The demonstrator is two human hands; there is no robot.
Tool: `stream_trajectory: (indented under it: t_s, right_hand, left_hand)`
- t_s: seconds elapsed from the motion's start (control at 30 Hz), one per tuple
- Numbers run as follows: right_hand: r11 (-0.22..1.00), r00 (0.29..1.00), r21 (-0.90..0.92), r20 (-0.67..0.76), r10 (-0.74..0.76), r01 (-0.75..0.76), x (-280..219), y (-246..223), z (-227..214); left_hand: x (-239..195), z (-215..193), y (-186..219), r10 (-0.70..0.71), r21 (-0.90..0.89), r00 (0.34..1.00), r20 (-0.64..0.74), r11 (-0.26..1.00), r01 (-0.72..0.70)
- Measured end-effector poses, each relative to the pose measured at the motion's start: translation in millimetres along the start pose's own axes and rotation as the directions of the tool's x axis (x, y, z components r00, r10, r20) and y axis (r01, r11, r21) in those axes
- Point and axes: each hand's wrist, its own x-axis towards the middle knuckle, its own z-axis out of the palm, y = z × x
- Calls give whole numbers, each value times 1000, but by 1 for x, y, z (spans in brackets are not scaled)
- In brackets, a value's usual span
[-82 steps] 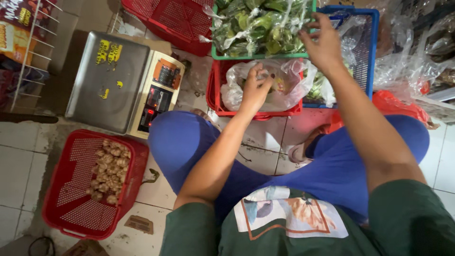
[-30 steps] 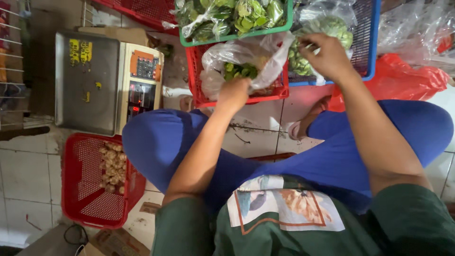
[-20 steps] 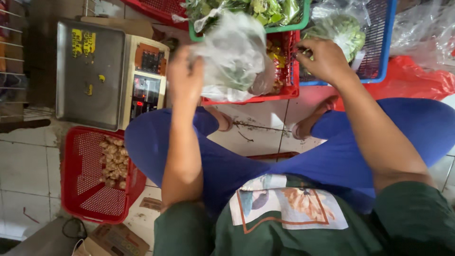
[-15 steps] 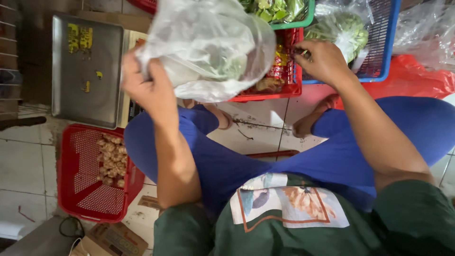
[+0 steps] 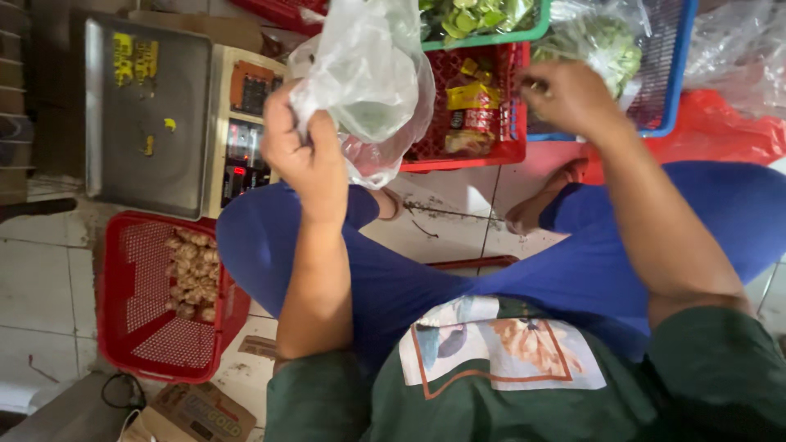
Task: The person sorts green leafy vegetables and small green items into plastic bags, ties the bags closed, and places them onto a digital scale to check the weight before moving them into baskets.
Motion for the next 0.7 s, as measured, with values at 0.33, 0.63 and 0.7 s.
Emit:
stream_trajectory:
  t_s: [0.33, 0.63, 0.7]
  right_hand:
    - [978, 987, 151, -49, 154, -145, -82, 83, -31]
    - [963, 933, -149, -318, 168, -224, -113, 196, 54]
    - [932, 900, -189, -376, 222, -309, -110, 206, 47]
  left_hand:
    - [-27, 74, 12, 276, 42, 908, 315, 952, -304]
    - [-51, 127, -12, 61, 387, 716, 695, 808, -445]
    - [-58, 137, -25, -55, 442, 670, 740, 791, -423]
